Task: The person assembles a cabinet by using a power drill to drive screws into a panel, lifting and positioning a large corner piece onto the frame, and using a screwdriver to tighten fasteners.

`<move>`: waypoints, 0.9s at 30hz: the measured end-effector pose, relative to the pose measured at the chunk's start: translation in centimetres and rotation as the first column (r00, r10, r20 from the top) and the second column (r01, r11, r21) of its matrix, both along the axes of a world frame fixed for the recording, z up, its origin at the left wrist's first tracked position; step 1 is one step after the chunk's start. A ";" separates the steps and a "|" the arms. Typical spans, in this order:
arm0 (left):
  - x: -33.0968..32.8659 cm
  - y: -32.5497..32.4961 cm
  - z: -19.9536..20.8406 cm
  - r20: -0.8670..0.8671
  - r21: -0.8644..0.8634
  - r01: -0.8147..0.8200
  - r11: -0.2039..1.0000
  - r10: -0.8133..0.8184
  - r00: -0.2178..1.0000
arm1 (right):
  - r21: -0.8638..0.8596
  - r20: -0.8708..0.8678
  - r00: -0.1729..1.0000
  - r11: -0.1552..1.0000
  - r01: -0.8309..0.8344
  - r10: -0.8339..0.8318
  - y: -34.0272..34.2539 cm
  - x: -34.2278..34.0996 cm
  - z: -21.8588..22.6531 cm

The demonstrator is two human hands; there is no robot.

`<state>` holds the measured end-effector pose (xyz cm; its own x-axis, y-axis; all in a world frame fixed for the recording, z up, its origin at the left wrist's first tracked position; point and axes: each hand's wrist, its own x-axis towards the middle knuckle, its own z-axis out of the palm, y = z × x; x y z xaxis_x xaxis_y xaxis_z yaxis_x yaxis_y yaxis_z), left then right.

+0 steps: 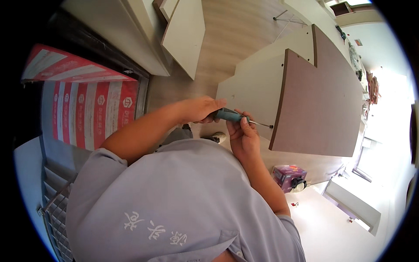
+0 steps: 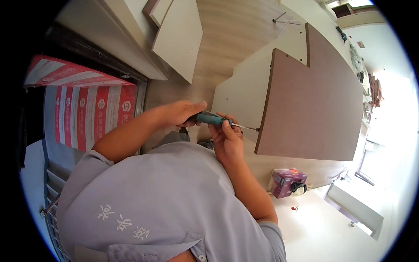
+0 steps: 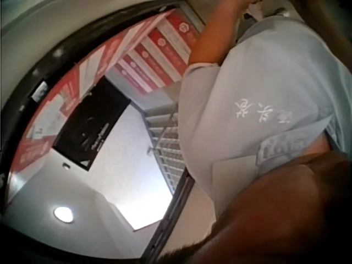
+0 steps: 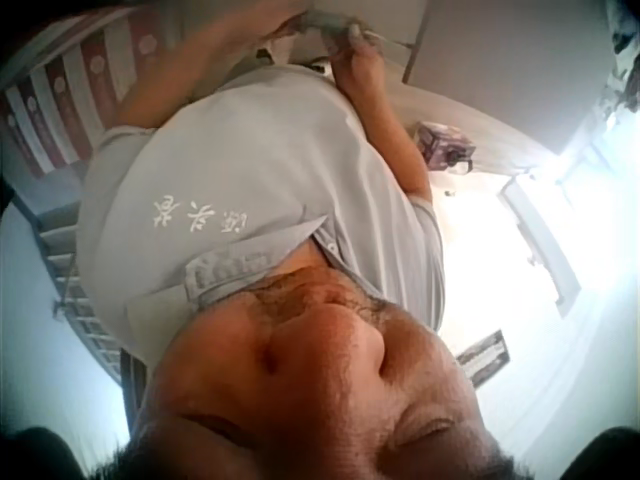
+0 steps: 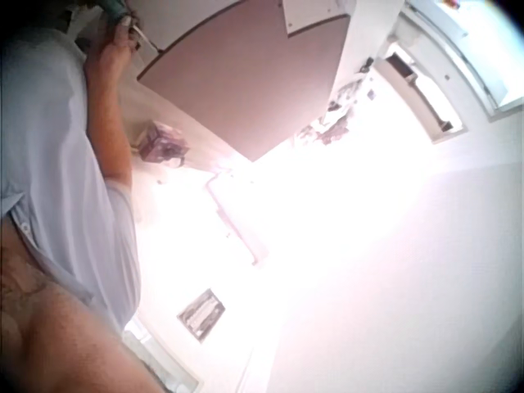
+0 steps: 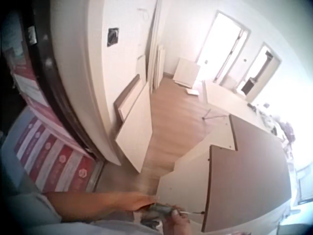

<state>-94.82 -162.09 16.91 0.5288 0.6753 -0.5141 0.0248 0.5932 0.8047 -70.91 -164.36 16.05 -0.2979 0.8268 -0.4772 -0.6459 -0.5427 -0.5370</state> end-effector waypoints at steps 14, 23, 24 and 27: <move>0.9 5.0 2.9 -0.041 -0.254 0.210 0.944 -0.227 0.973 | 0.024 0.001 0.995 0.994 0.103 -0.103 0.9 -0.1 -0.3; 1.8 0.5 -2.4 -0.409 0.575 0.401 0.713 -0.174 0.896 | -0.054 0.222 0.975 0.998 0.029 -0.016 -0.6 1.6 -0.7; 1.7 0.5 -1.2 -0.483 0.533 0.471 0.703 -0.204 0.851 | -0.053 0.213 0.977 0.998 0.019 -0.007 -0.7 1.7 -0.4; 2.0 -0.2 0.3 -0.634 0.591 0.564 0.577 -0.100 0.767 | -0.047 0.209 0.978 0.999 0.002 0.008 -1.0 1.9 0.2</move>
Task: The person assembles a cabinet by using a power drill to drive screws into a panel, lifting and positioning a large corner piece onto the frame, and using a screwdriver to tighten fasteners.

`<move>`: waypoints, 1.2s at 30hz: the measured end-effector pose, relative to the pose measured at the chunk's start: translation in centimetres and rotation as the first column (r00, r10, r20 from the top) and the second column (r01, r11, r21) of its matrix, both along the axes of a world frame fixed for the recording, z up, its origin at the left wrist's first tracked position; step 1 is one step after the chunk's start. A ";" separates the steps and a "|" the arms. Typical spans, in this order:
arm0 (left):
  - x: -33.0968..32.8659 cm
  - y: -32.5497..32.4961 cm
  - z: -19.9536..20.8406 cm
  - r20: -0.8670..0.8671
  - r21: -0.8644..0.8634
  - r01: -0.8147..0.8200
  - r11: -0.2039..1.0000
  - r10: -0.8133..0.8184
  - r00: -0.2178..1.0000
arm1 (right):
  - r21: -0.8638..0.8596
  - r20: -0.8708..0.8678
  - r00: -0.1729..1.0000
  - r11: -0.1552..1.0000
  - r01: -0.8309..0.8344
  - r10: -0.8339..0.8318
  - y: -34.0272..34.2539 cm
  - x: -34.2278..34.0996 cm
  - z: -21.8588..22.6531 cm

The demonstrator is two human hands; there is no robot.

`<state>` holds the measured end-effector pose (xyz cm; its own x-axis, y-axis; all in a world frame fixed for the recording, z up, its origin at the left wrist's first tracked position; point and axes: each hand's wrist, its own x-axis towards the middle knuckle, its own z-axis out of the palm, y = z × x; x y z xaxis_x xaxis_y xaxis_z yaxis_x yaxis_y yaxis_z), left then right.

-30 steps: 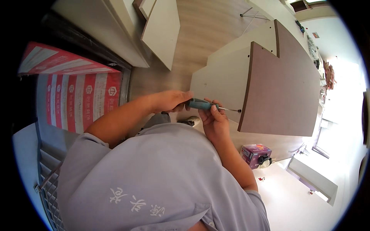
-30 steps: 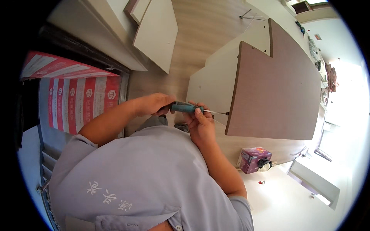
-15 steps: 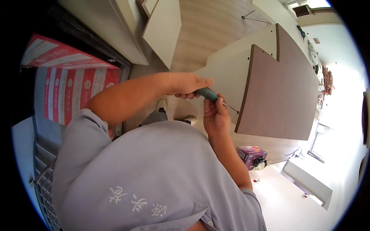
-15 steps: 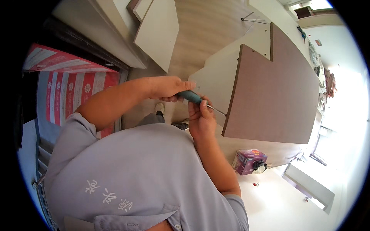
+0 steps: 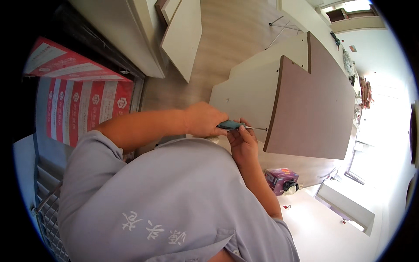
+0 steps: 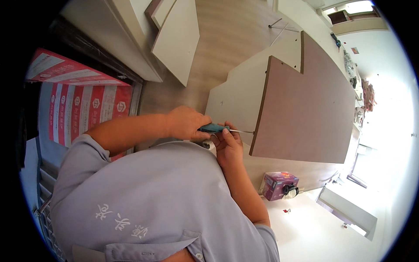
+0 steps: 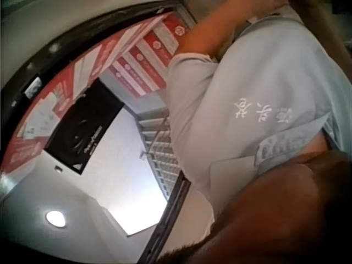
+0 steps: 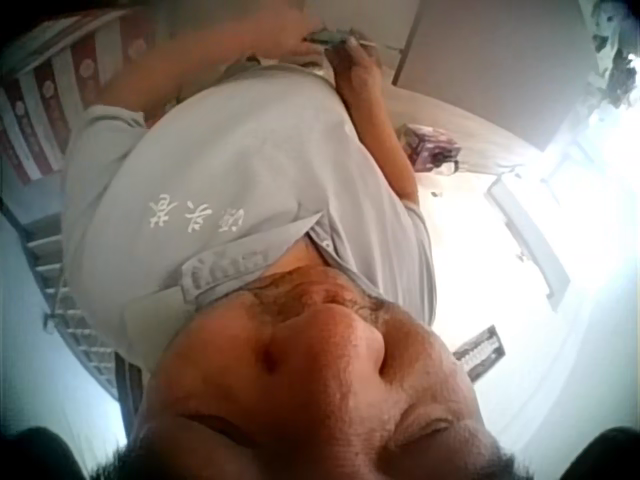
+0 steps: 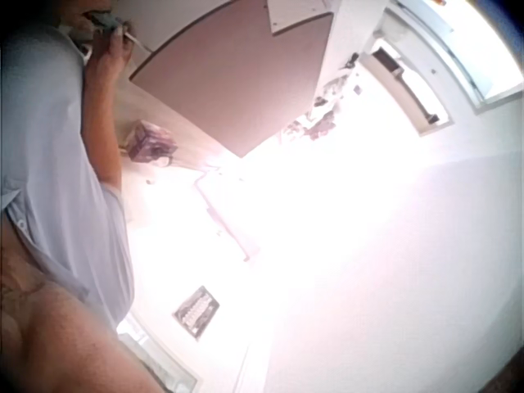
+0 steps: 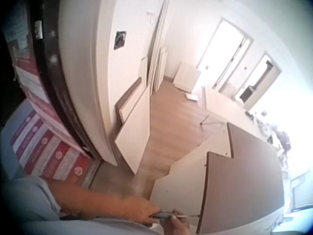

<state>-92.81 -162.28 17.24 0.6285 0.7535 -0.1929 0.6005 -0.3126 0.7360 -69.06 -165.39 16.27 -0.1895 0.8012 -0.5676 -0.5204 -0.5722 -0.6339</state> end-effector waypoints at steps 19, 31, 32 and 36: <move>1.6 1.8 2.7 -0.297 0.012 0.136 0.991 -0.126 0.946 | -0.116 0.097 0.976 0.976 -0.182 0.193 -5.1 6.2 -1.3; 2.6 4.0 4.0 0.013 -0.976 -0.015 0.219 0.127 0.992 | -0.344 -0.300 0.825 0.861 0.375 -0.479 4.3 -3.3 1.0; 2.9 3.9 4.4 -0.037 -0.982 -0.071 0.176 0.190 0.981 | -0.349 -0.316 0.810 0.854 0.385 -0.494 4.4 -3.4 1.2; 3.5 4.5 3.8 -0.036 -0.978 -0.050 0.202 0.076 0.997 | -0.420 -0.340 0.757 0.810 0.409 -0.558 4.7 -3.2 1.9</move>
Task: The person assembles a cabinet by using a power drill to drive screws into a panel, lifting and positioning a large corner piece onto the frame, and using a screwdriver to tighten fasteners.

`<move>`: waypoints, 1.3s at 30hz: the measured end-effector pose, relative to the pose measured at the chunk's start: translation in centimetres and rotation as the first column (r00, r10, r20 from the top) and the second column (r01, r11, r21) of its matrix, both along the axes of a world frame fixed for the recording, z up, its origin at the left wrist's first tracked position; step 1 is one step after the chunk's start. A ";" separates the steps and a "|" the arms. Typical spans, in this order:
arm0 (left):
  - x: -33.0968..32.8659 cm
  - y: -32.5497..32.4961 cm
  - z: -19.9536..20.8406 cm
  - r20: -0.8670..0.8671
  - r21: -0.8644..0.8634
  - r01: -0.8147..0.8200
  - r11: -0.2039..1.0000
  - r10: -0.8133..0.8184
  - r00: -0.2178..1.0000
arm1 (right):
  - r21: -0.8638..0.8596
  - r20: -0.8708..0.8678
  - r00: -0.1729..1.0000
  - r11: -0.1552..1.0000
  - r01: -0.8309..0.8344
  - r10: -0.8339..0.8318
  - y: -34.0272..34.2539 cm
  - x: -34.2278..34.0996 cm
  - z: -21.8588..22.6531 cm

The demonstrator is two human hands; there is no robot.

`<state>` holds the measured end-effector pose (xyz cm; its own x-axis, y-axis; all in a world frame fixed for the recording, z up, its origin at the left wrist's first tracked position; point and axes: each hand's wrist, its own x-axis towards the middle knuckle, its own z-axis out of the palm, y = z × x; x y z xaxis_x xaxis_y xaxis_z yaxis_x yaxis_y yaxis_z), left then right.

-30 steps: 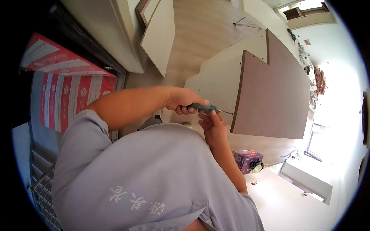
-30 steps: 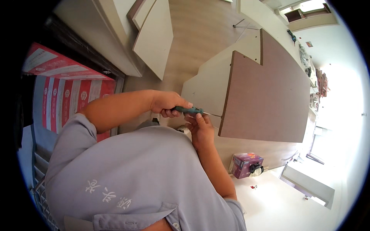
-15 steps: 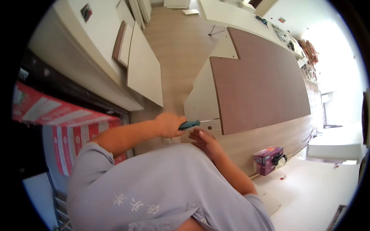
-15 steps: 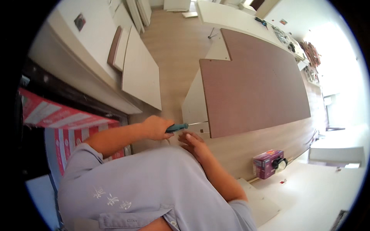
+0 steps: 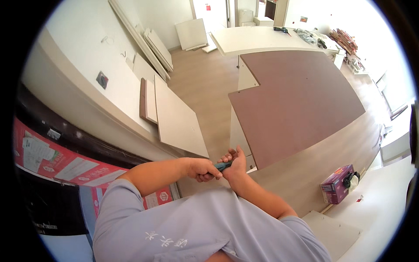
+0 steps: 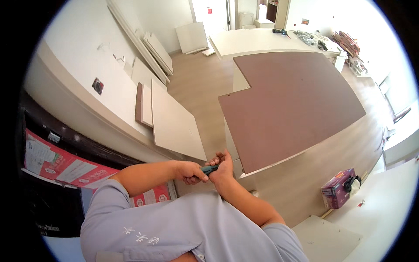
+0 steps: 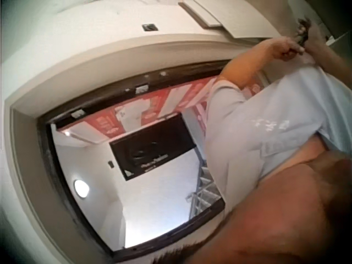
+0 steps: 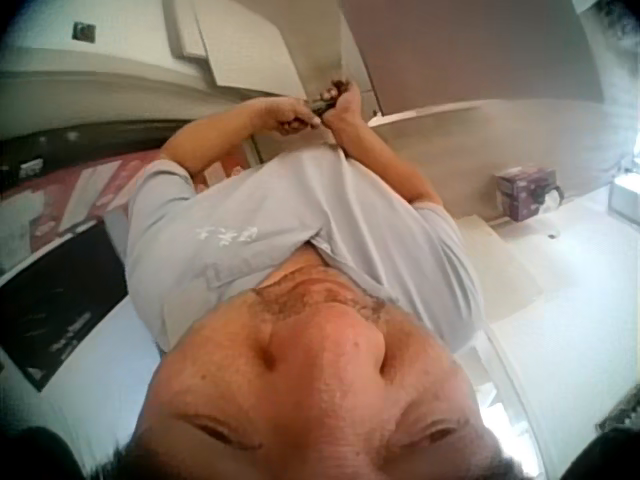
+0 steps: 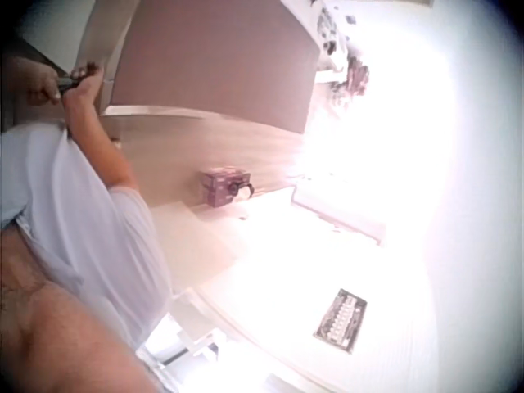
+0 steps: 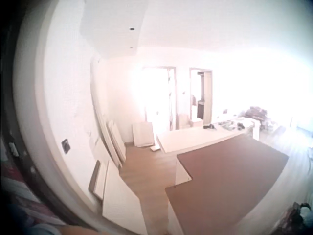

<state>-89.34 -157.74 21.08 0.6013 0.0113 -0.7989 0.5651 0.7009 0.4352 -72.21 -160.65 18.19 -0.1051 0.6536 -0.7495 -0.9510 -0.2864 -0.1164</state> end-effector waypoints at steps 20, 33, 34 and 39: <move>2.3 -3.7 0.5 -0.617 0.777 0.588 0.226 0.082 0.783 | 0.392 -0.136 0.991 0.919 0.052 0.002 0.1 -0.2 -6.0; -11.9 -10.3 -12.6 0.037 0.371 -0.793 0.483 0.845 0.533 | 0.346 0.323 0.648 0.552 -0.759 0.689 3.5 -0.3 5.3; -13.5 -11.0 -14.0 0.064 0.282 -0.871 0.402 0.898 0.435 | 0.303 0.349 0.583 0.501 -0.811 0.733 3.1 0.0 6.7; -16.4 -10.3 -15.6 0.123 0.076 -0.977 0.199 0.970 0.208 | 0.276 0.590 0.462 0.372 -0.886 0.662 -1.3 -2.1 5.3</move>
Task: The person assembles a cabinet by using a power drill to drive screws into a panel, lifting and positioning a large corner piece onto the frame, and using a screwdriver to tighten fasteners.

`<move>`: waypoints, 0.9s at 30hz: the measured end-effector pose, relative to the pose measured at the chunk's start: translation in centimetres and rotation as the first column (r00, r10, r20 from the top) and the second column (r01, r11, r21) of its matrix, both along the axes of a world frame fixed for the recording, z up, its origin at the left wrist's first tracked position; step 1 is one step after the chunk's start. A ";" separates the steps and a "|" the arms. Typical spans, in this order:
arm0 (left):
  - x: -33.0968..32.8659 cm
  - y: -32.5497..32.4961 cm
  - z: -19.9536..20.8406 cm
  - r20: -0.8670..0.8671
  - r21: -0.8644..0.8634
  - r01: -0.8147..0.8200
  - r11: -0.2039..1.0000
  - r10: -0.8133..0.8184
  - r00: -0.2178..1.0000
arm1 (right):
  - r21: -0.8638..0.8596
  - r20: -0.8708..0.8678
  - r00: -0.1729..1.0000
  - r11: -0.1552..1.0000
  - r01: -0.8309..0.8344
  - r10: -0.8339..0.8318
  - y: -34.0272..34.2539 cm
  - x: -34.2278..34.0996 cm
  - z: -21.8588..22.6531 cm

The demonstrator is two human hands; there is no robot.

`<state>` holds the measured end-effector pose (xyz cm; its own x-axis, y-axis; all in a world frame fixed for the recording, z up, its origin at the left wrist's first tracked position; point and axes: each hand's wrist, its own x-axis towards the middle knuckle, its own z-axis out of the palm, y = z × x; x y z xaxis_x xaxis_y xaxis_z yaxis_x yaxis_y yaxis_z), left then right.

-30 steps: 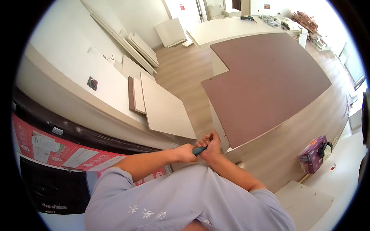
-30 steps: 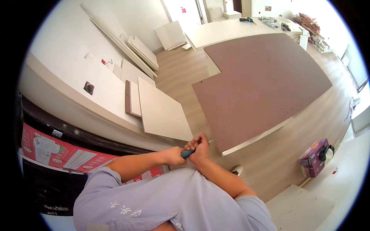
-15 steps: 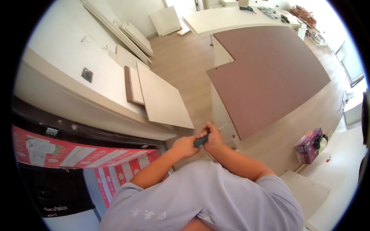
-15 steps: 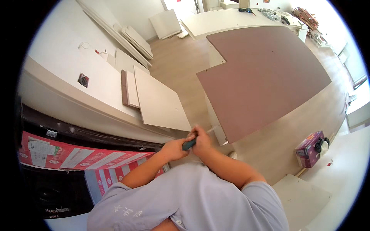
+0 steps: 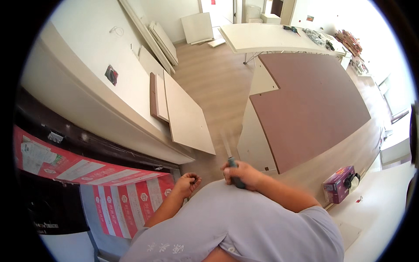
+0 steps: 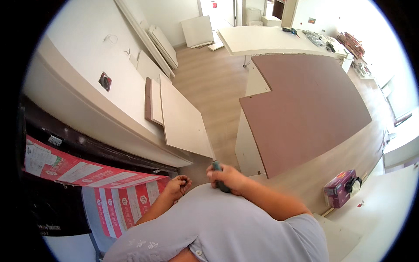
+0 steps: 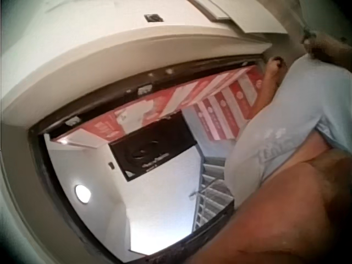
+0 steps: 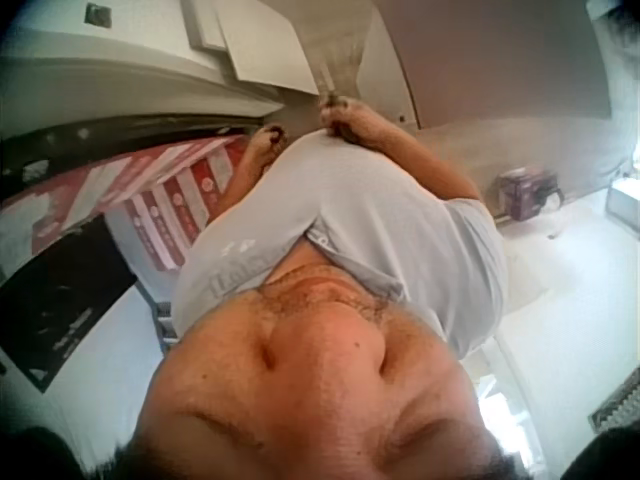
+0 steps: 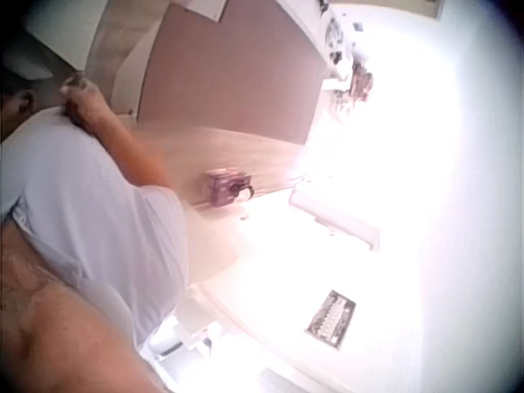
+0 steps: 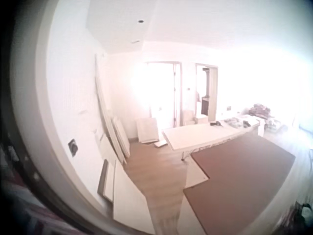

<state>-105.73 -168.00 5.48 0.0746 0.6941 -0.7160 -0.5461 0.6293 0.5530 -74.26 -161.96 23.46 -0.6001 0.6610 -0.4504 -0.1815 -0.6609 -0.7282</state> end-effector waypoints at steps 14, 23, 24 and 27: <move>3.8 20.7 12.9 0.605 0.255 -0.185 0.949 -0.008 0.796 | 0.444 0.831 0.553 0.677 -0.587 -0.065 14.5 3.2 5.9; 5.0 30.2 13.8 0.421 0.325 -0.103 0.940 -0.046 0.906 | 0.453 0.828 0.555 0.671 -0.587 -0.073 22.6 3.3 4.6; 5.1 31.2 13.7 0.402 0.309 -0.096 0.946 -0.039 0.915 | 0.434 0.836 0.545 0.687 -0.582 -0.066 23.3 3.3 4.8; 4.6 33.3 13.0 0.361 0.288 -0.061 0.956 -0.049 0.931 | 0.420 0.834 0.549 0.713 -0.562 -0.059 24.8 2.6 4.7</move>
